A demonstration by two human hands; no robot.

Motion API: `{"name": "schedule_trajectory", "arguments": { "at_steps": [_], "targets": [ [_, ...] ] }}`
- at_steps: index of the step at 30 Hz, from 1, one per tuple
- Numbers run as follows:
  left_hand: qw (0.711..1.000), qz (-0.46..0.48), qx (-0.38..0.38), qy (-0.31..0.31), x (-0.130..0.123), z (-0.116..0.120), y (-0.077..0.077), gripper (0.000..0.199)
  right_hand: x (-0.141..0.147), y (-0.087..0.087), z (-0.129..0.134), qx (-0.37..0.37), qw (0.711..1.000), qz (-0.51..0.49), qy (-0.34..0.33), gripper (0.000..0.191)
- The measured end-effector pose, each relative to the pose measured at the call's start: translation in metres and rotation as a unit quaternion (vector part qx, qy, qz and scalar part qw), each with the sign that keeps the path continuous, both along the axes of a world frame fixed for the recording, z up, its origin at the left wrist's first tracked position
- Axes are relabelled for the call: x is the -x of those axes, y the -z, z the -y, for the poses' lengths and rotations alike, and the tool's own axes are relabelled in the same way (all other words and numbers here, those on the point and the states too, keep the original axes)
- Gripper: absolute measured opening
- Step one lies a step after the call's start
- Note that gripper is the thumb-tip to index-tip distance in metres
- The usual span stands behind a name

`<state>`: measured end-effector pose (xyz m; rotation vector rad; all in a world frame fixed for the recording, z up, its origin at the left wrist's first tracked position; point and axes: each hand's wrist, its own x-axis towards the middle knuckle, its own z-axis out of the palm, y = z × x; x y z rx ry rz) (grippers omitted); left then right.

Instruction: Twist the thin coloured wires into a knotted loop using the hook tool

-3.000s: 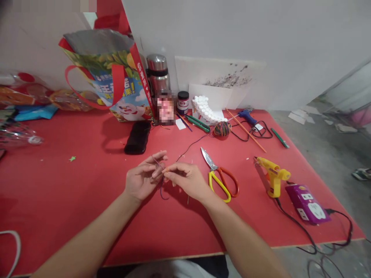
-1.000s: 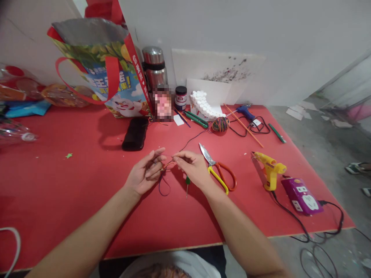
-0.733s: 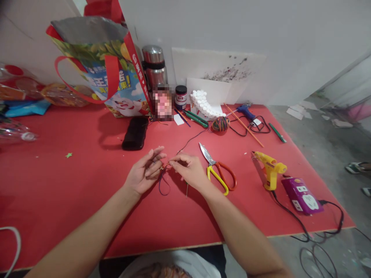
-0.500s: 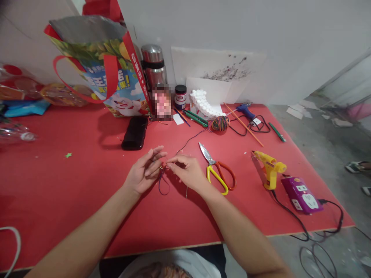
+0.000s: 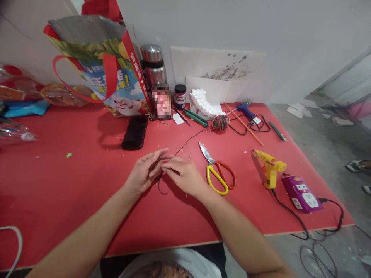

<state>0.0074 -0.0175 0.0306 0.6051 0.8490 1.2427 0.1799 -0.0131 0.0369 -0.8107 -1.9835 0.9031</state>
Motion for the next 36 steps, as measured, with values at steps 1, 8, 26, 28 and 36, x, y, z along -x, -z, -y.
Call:
{"name": "schedule_trajectory", "arguments": {
  "at_steps": [1,8,26,28,36],
  "targets": [
    [1.000,-0.009,-0.001,-0.004,-0.001,0.001,0.000,0.031,0.000,0.000,0.000,-0.016,1.000,0.003,0.006,0.022],
    [0.996,-0.086,-0.027,0.027,-0.001,0.006,0.008,0.038,-0.005,-0.002,-0.002,-0.095,0.993,0.042,0.051,0.023],
    [0.989,-0.136,-0.058,0.032,0.000,0.009,0.010,0.040,-0.003,-0.004,-0.002,-0.131,0.990,0.020,0.054,0.020],
    [0.988,-0.136,-0.058,0.035,0.000,0.009,0.010,0.040,-0.003,-0.005,-0.002,-0.128,0.990,0.017,0.060,0.020],
    [0.987,-0.147,-0.061,0.024,-0.004,0.011,0.005,0.040,-0.004,-0.004,-0.002,-0.109,0.991,0.007,0.074,0.022]
  ]
}}
